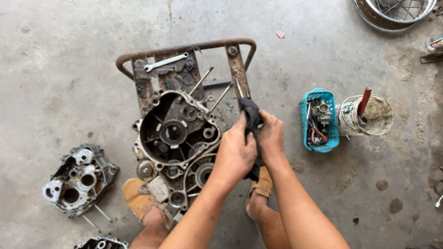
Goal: Repairing a motorcycle engine by manipulating internal components with a screwdriver and cleaning parts.
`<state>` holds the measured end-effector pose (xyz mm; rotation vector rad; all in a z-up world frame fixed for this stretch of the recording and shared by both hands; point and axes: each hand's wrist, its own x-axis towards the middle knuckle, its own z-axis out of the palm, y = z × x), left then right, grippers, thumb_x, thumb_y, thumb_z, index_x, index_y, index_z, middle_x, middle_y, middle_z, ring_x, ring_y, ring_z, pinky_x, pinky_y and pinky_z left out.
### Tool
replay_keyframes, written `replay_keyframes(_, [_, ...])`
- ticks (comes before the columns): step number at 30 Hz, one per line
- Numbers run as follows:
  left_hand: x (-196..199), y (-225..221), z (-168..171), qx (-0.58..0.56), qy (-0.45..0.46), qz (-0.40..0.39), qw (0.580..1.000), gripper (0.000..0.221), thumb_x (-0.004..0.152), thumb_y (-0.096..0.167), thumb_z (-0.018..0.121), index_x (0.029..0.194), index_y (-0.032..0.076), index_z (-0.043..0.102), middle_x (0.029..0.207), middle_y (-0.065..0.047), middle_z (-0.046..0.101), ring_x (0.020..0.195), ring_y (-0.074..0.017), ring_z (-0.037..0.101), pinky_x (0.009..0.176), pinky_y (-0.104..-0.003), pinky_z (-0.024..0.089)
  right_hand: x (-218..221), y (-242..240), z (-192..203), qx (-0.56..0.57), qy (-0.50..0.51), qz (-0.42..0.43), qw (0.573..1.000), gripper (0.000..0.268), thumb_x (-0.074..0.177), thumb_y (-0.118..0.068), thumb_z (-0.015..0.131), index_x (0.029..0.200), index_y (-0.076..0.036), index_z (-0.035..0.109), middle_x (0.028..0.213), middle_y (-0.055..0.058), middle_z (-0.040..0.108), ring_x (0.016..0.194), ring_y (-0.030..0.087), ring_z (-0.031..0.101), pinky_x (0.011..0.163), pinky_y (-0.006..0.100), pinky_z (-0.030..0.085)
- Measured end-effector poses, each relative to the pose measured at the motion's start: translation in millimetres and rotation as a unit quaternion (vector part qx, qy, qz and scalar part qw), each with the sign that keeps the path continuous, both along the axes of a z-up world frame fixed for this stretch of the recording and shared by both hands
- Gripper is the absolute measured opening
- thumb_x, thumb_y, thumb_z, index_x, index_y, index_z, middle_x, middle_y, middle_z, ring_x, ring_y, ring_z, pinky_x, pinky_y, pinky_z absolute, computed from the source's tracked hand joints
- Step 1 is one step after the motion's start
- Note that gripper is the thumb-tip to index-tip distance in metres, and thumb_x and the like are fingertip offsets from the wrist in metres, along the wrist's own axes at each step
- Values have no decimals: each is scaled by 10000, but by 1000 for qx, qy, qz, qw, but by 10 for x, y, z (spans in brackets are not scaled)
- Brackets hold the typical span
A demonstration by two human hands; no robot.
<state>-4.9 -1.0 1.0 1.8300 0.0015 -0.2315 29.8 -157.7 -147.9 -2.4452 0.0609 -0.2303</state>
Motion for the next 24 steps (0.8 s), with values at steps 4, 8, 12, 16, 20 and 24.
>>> replay_keyframes(4, [19,8,-6,-14,-3,9,1000,614,871,25,500,1461,-139,463,1260,-383,640,1224,-521,596,992,-573,520,78,-8,-219,12,-51,-1,999,253,681,-95,829,920,-106,748,731,146,740,757,385,737,685,493,575])
replay_keyframes(8, [21,8,-28,-26,-14,19,999,583,867,31,542,1424,-135,506,1206,-384,660,1171,-545,618,952,-576,536,59,0,0,68,13,-9,998,212,770,-94,779,979,-125,769,808,132,769,813,361,752,713,471,603])
replay_keyframes(12, [12,-34,-139,-59,-8,80,995,454,913,129,553,1329,-26,650,1090,-279,744,1114,-454,689,860,-517,585,27,97,533,211,76,-81,971,187,967,-128,644,1093,-148,781,945,122,784,944,232,761,814,416,603])
replay_keyframes(16, [44,60,-127,3,-112,113,987,300,913,149,651,1180,36,725,1001,-211,726,987,-440,708,804,-478,594,-136,314,1315,599,163,-105,777,454,1059,-485,448,1080,-162,768,925,58,799,815,163,772,754,365,653])
replay_keyframes(20, [-93,73,-32,-11,-64,127,990,256,800,313,839,892,104,724,701,-125,651,690,-313,663,613,-401,523,-270,154,1323,516,114,-165,833,312,1006,-293,660,1008,14,711,813,105,687,639,163,638,562,281,537])
replay_keyframes(24, [-296,95,78,-8,-22,148,989,362,872,474,772,665,189,686,474,-44,585,472,-164,595,452,-305,445,-429,74,1315,512,22,-260,818,322,982,-349,703,950,-29,703,657,136,674,515,205,697,437,338,603])
